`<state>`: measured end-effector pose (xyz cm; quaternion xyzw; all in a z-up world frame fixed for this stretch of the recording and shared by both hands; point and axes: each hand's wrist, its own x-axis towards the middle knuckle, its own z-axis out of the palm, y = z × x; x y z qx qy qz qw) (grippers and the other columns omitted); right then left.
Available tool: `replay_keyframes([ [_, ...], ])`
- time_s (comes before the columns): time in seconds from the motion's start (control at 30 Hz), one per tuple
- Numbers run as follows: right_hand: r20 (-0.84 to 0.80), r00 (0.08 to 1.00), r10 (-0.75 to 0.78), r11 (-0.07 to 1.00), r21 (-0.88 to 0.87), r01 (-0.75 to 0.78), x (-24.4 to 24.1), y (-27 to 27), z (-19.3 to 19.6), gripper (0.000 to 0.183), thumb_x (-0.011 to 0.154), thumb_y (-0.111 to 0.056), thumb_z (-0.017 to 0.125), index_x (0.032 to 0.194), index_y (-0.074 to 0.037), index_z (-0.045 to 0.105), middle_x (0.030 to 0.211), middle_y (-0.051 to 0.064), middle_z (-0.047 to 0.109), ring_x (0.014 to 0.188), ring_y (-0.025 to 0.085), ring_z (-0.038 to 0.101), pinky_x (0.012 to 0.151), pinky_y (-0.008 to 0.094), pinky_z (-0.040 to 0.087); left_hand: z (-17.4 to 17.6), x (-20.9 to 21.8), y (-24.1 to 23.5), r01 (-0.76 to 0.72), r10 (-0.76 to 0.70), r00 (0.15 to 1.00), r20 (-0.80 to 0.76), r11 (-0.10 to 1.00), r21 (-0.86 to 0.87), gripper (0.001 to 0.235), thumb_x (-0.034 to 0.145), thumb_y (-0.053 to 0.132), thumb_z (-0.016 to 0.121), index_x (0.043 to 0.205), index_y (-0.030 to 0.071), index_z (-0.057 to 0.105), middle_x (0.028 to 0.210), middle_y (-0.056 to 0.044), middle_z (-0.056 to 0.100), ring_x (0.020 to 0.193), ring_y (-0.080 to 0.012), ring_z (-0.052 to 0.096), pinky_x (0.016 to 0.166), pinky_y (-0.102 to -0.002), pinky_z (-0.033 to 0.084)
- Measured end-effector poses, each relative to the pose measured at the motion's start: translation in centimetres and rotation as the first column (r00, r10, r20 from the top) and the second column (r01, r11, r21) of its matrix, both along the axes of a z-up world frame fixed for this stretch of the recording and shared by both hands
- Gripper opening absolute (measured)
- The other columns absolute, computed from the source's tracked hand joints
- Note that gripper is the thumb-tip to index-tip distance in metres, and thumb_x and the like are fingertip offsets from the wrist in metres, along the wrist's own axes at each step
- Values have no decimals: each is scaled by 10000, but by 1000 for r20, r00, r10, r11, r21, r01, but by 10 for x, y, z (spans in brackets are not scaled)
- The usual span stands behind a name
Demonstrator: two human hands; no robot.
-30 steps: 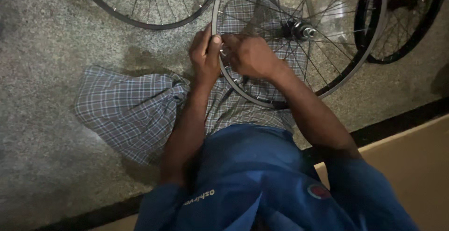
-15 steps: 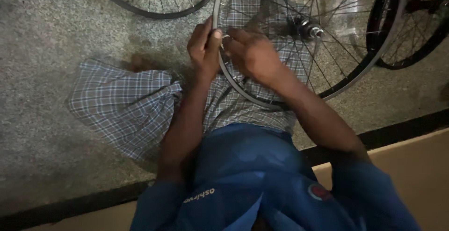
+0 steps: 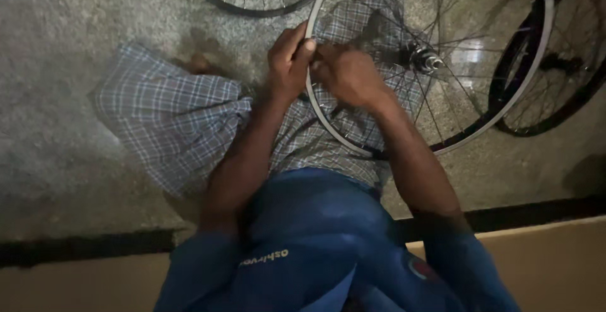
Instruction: The person sits on the floor and uses a spoke wrench to tighten the nipples on a bicycle wheel. They systematically rotate the wheel and adjust the spokes to true the rim.
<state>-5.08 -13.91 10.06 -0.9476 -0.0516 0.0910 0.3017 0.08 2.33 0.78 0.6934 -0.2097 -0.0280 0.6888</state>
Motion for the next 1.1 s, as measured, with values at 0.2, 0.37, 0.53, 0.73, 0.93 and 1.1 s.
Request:
replay_keyframes([
  [0.2,63,996,-62,998,14,61,-12,3,23,483,887,-188,748,1319,-33,600,880,241,695,784,450,669,689,536,520,24,-6,-2,-37,33,988,149,999,23,331,1086,160,646,1374,2,612,1039,-120,661,920,-254,648,810,-365,522],
  [0.37,100,989,-112,994,-3,113,-14,4,22,484,878,-166,758,1323,-63,598,913,200,717,788,421,691,682,512,529,24,-8,-7,-16,15,990,139,1000,5,326,1089,147,636,1370,-16,612,1028,-123,657,888,-243,637,776,-364,516],
  [0.53,161,986,-50,999,28,46,-20,-4,18,455,910,-131,704,1341,-53,581,938,168,732,834,396,713,834,511,543,25,-9,-6,5,-11,992,122,999,49,330,1079,128,622,1369,-29,608,1001,-130,629,857,-238,617,754,-368,498],
  [0.73,190,975,-115,992,-36,123,-20,6,12,312,993,-151,672,1289,-57,638,955,183,733,826,422,687,796,518,524,33,-10,0,42,-45,995,91,999,32,334,1097,131,613,1389,-28,589,1036,-135,630,910,-245,636,804,-369,523],
  [0.93,272,957,-100,989,-78,125,-19,11,13,301,959,-162,689,1234,-47,647,951,174,718,883,419,686,785,522,524,38,-10,1,33,-37,994,107,999,42,329,1100,149,615,1379,-22,585,1095,-149,647,973,-268,658,851,-376,539],
  [1.1,290,949,-121,989,-49,141,-20,12,17,281,947,-153,699,1201,-37,672,977,186,712,863,399,689,717,487,540,46,-12,3,65,-66,997,35,998,19,339,1098,162,607,1383,-20,587,1070,-142,638,936,-257,657,820,-368,539],
])
